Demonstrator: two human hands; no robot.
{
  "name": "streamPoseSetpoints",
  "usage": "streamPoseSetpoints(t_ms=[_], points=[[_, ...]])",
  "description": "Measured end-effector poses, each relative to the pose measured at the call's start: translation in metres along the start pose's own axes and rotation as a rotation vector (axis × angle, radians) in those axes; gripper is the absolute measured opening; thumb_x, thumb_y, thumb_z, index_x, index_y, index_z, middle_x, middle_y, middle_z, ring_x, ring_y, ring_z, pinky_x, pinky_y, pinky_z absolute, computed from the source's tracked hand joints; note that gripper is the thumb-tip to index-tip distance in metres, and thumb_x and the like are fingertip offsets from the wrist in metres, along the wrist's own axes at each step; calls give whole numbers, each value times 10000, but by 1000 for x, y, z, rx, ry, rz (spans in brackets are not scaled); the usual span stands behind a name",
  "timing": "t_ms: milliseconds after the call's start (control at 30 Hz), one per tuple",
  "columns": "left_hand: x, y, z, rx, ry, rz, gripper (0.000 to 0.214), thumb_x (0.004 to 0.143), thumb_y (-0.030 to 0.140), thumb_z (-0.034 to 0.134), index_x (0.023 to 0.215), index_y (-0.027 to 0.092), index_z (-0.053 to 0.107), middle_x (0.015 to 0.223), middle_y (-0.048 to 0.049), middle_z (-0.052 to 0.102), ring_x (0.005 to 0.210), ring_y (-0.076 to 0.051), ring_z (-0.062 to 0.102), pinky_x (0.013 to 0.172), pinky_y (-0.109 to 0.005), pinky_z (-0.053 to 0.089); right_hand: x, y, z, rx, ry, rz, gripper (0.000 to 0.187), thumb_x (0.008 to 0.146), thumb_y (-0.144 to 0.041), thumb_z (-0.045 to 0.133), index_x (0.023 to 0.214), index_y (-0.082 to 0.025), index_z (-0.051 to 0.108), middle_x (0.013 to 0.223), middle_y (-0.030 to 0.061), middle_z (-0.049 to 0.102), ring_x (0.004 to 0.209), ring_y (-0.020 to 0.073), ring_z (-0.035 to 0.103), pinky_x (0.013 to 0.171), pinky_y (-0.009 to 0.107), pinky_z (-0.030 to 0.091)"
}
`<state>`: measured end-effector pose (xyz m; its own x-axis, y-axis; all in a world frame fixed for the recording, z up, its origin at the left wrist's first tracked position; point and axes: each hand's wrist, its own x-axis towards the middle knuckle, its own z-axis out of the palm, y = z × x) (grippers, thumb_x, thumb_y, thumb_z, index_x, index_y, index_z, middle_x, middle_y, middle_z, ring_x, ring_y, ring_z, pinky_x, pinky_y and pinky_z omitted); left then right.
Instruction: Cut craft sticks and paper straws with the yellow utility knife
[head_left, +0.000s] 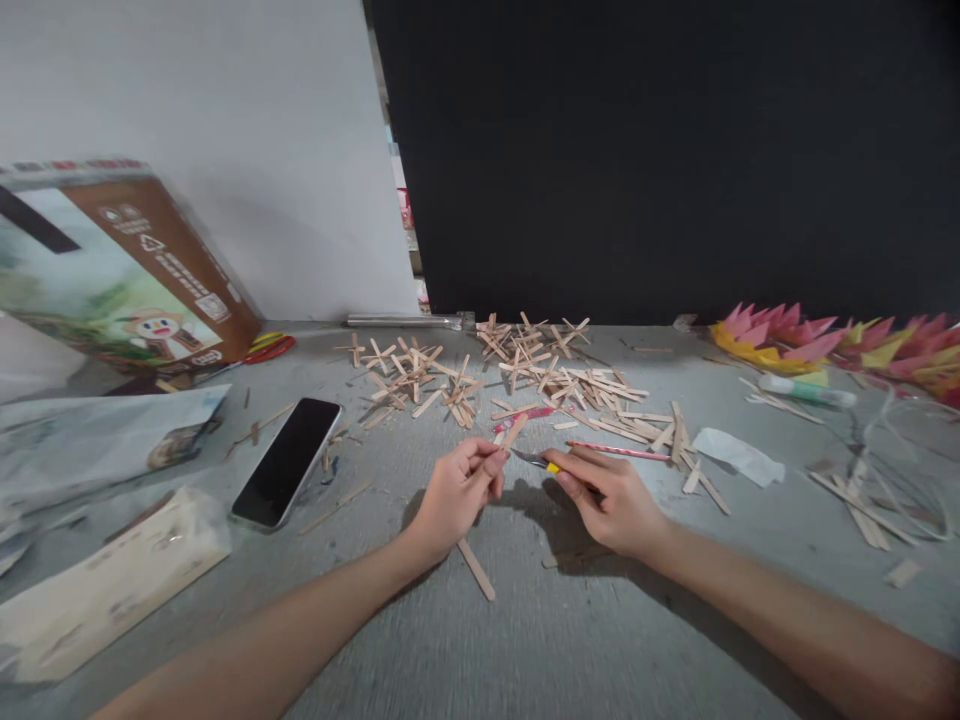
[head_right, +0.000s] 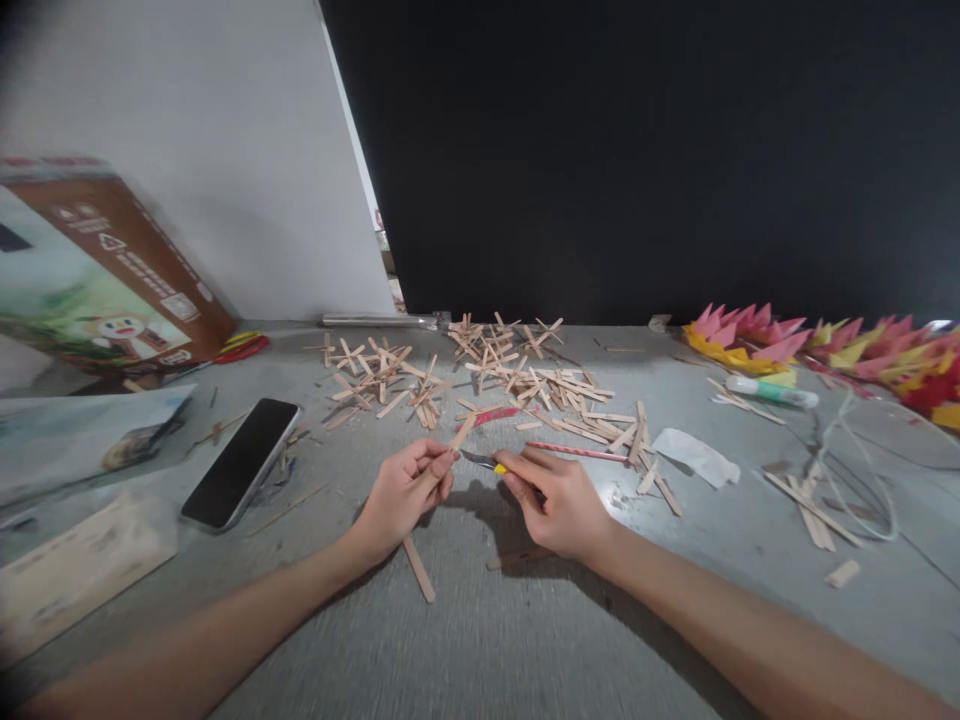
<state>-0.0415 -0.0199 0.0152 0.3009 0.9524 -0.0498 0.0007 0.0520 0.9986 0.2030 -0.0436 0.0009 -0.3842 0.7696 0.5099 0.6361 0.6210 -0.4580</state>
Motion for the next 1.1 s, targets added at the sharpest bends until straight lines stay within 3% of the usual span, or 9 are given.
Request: streamPoseSetpoints(t_ms=[167,367,767,967,1100], points=[[-1,0,0,-12,0,-7,418,919,587,650,929,174,585,586,48,571,436,-61,371,434,-185,266,1,-1,0,15,-9,-1,326,1066,-261,492,1349,-247,655,954,82,713,855,220,697,817,356,598],[0,0,0,-8,-9,-10,427,910,595,653,941,173,597,581,46,563,443,-64,378,436,-183,259,5,-6,-2,44,-22,-22,332,1074,-265,476,1352,-221,651,863,61,651,741,194,633,717,321,564],[-2,2,1,27,7,21,400,942,567,638,963,171,584,594,45,578,456,-72,401,452,-191,294,6,-8,-5,42,-49,-21,344,1078,-271,468,1369,-230,645,850,52,631,747,190,620,709,309,537],[-1,2,0,17,-11,45,442,968,556,614,1167,164,559,589,56,592,446,-74,388,455,-190,288,7,-9,-6,65,-43,-42,348,1075,-259,469,1378,-230,639,852,51,625,756,192,615,711,310,534],[-1,2,0,-1,-13,39,430,973,563,602,1125,163,559,585,52,583,456,-75,387,451,-190,281,6,-8,-5,59,-39,-37,347,1075,-265,474,1378,-228,639,855,52,624,754,191,613,696,305,524]])
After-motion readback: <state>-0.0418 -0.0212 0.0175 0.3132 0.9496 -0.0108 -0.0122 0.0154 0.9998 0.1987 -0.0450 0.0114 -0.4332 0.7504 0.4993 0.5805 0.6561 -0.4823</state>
